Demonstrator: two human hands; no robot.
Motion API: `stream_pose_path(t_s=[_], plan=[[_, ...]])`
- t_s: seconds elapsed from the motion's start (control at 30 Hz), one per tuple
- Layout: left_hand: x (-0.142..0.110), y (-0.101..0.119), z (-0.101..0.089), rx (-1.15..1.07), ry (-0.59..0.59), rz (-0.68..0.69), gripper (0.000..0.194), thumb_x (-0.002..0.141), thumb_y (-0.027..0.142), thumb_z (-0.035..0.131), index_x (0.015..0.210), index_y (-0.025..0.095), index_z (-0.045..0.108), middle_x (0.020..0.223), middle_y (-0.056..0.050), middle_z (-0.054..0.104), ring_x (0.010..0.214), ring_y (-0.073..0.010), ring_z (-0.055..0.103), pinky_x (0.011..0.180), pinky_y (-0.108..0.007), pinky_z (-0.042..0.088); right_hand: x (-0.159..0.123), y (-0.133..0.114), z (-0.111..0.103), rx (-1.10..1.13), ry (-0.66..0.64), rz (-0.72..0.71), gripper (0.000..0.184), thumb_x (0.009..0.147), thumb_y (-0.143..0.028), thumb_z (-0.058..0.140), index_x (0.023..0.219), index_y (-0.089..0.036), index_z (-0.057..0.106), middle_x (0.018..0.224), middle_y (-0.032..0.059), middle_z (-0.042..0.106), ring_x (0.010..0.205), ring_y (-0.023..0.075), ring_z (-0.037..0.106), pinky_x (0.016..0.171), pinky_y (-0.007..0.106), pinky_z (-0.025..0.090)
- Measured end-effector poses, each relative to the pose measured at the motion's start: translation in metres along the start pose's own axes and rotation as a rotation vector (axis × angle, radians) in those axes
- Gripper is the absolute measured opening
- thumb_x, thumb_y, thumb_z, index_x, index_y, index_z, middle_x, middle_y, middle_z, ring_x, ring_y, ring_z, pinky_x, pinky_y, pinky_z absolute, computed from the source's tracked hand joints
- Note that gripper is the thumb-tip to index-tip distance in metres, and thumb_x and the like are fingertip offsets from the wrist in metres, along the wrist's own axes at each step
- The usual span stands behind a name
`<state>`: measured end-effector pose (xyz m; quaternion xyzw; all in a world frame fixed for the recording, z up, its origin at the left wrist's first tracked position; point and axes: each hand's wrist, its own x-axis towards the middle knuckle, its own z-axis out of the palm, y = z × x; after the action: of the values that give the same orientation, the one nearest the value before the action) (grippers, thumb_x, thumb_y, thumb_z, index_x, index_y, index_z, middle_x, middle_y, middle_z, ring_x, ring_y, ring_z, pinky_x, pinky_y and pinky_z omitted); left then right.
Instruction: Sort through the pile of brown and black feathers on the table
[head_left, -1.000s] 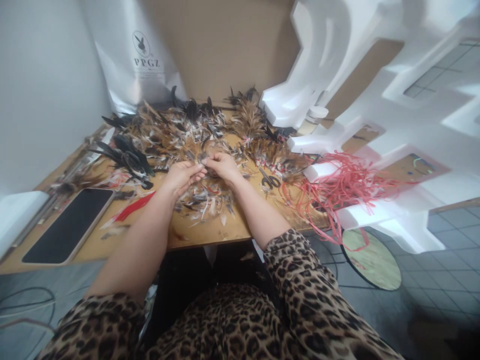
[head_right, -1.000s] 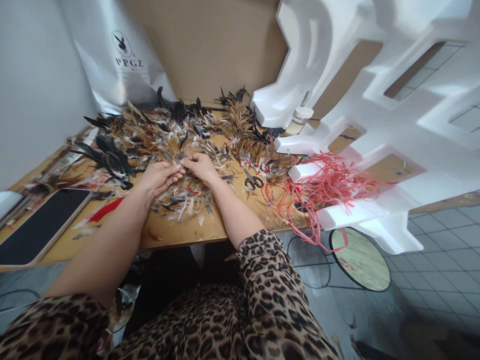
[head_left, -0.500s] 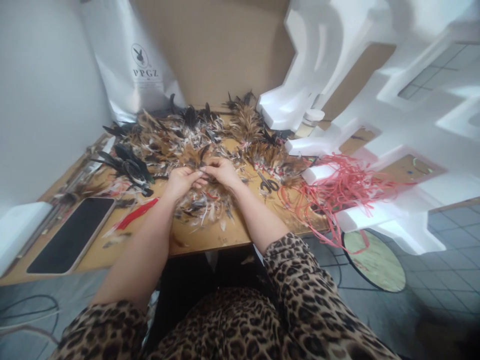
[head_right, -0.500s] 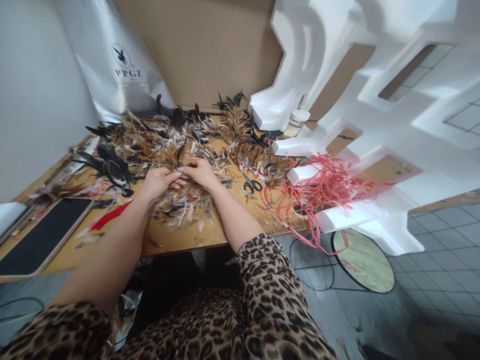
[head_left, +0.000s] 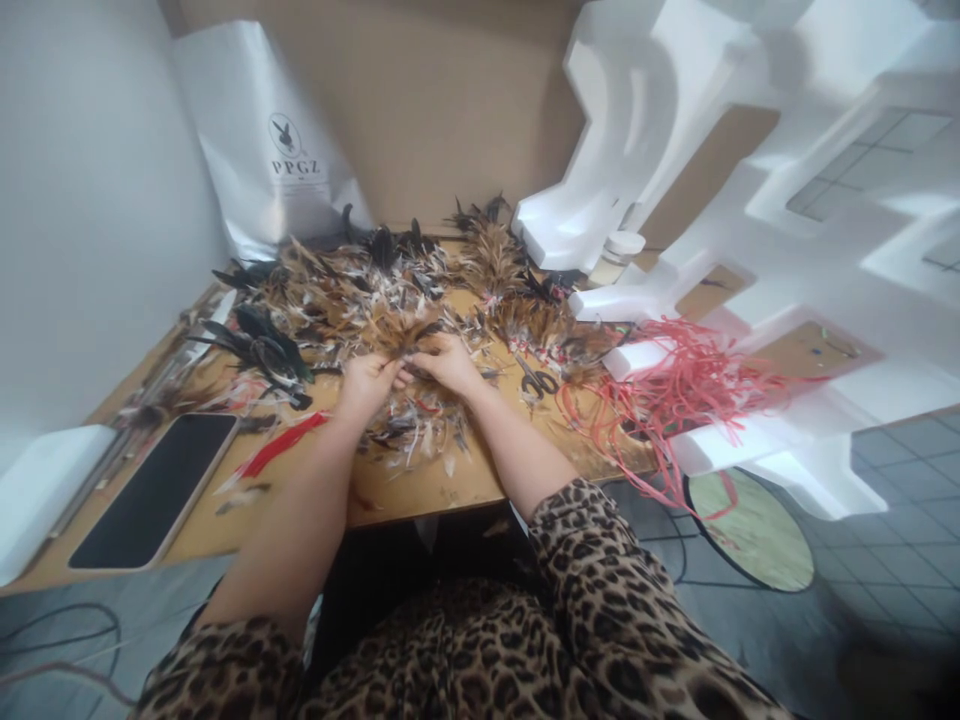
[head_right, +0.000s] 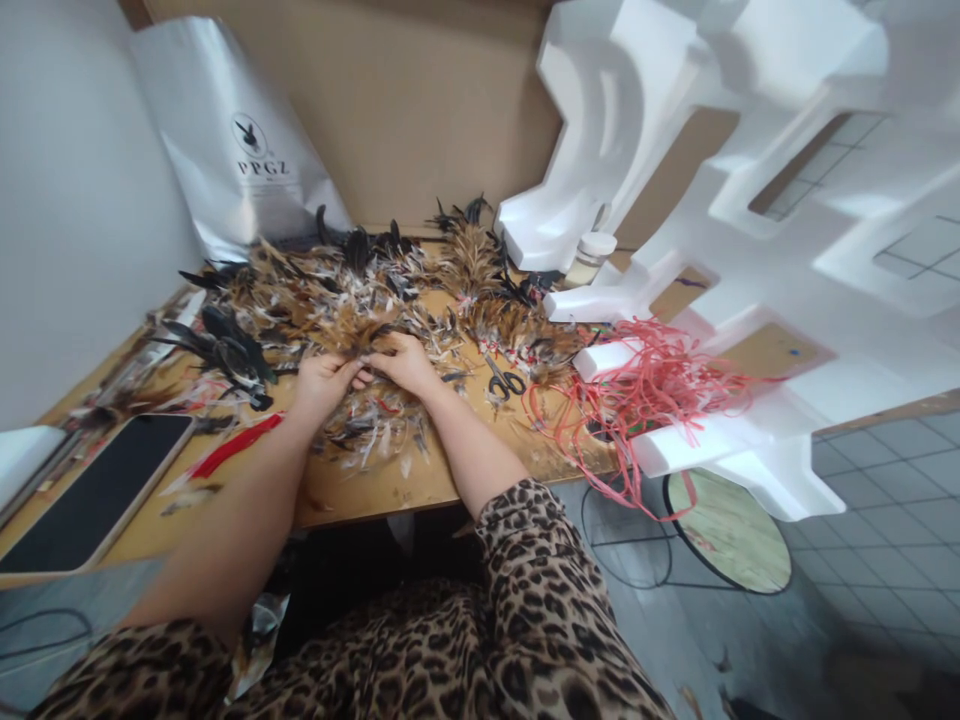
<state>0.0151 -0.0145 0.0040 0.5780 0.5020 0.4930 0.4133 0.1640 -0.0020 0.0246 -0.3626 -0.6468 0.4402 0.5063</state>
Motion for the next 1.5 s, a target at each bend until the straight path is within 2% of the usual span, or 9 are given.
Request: stream_pose_path(t_s=[0.17,0.33,0.47,0.67,0.83,0.93,1.17,1.4,1.5], plan=[[0.001,0.000,0.001,-0.062,-0.053,-0.011,0.022,0.069,0.031,0.065,0.061,0.011,0.064,0.052,-0.005,0.064,0.044,-0.0126,0.059,0.048,-0.023,0.048,0.001,0.007,-0.002,0.086,-0.040,0.108,0.022,0.062,-0.030,0.067,0.068,-0.012,0.055,0.062,-0.0019,0.057,0.058,0.0082,0.050,0.058,0.021,0.041],[0.003,0.000,0.001,-0.192,-0.100,-0.105,0.026,0.064,0.036,0.071,0.061,0.010,0.065,0.055,-0.007,0.065,0.042,-0.0118,0.057,0.046,-0.023,0.047,0.001,0.006,-0.002,-0.015,-0.008,0.074,0.022,0.064,-0.030,0.068,0.071,-0.011,0.058,0.065,-0.0030,0.056,0.061,0.0068,0.049,0.062,0.020,0.040],[0.007,-0.004,0.000,-0.419,0.059,-0.160,0.025,0.059,0.032,0.075,0.061,0.011,0.062,0.061,-0.007,0.067,0.052,-0.0121,0.062,0.049,-0.020,0.047,0.001,0.008,0.003,0.029,-0.020,0.115,0.029,0.068,-0.033,0.066,0.088,-0.012,0.062,0.075,-0.0006,0.062,0.066,0.0075,0.053,0.067,0.020,0.043],[0.011,-0.003,-0.002,-0.551,0.202,-0.122,0.022,0.059,0.028,0.076,0.064,0.012,0.064,0.083,-0.008,0.071,0.070,-0.0119,0.066,0.057,-0.017,0.049,0.000,0.014,0.013,-0.106,0.043,0.124,0.011,0.073,-0.020,0.060,0.080,-0.012,0.064,0.074,-0.0007,0.063,0.065,0.0058,0.052,0.069,0.019,0.042],[0.010,-0.006,0.001,-0.572,0.133,-0.101,0.024,0.056,0.028,0.078,0.057,0.012,0.060,0.075,-0.008,0.071,0.070,-0.0158,0.066,0.061,-0.023,0.052,-0.005,0.012,0.029,0.206,-0.107,0.305,0.009,0.075,-0.020,0.056,0.075,-0.012,0.061,0.056,-0.0054,0.053,0.044,0.0029,0.038,0.047,0.017,0.031],[0.010,-0.009,0.002,-0.571,0.117,-0.104,0.024,0.056,0.029,0.079,0.058,0.012,0.062,0.072,-0.008,0.071,0.072,-0.0180,0.067,0.062,-0.026,0.053,-0.006,0.013,0.034,0.307,-0.105,0.363,0.008,0.075,-0.019,0.055,0.072,-0.012,0.057,0.052,-0.0064,0.050,0.039,0.0027,0.033,0.041,0.017,0.025],[0.011,-0.011,0.001,-0.563,0.105,-0.103,0.026,0.057,0.032,0.077,0.060,0.012,0.063,0.076,-0.011,0.071,0.076,-0.0201,0.067,0.063,-0.028,0.053,-0.006,0.018,0.034,0.259,-0.131,0.262,0.008,0.073,-0.016,0.054,0.075,-0.012,0.060,0.050,-0.0073,0.046,0.040,0.0025,0.034,0.042,0.016,0.024],[0.009,-0.008,0.002,-0.574,0.080,-0.056,0.026,0.059,0.033,0.077,0.058,0.012,0.062,0.083,-0.013,0.072,0.078,-0.0216,0.067,0.065,-0.030,0.054,-0.005,0.023,0.035,0.320,-0.167,0.318,0.009,0.074,-0.022,0.056,0.075,-0.013,0.057,0.050,-0.0064,0.047,0.040,0.0036,0.035,0.040,0.016,0.024],[0.008,-0.005,0.003,-0.573,0.074,-0.069,0.026,0.059,0.033,0.076,0.058,0.012,0.061,0.084,-0.013,0.072,0.082,-0.0222,0.067,0.068,-0.031,0.054,-0.004,0.020,0.032,0.218,-0.195,0.253,0.015,0.076,-0.025,0.055,0.083,-0.012,0.060,0.053,-0.0058,0.049,0.044,0.0041,0.038,0.045,0.017,0.030]])
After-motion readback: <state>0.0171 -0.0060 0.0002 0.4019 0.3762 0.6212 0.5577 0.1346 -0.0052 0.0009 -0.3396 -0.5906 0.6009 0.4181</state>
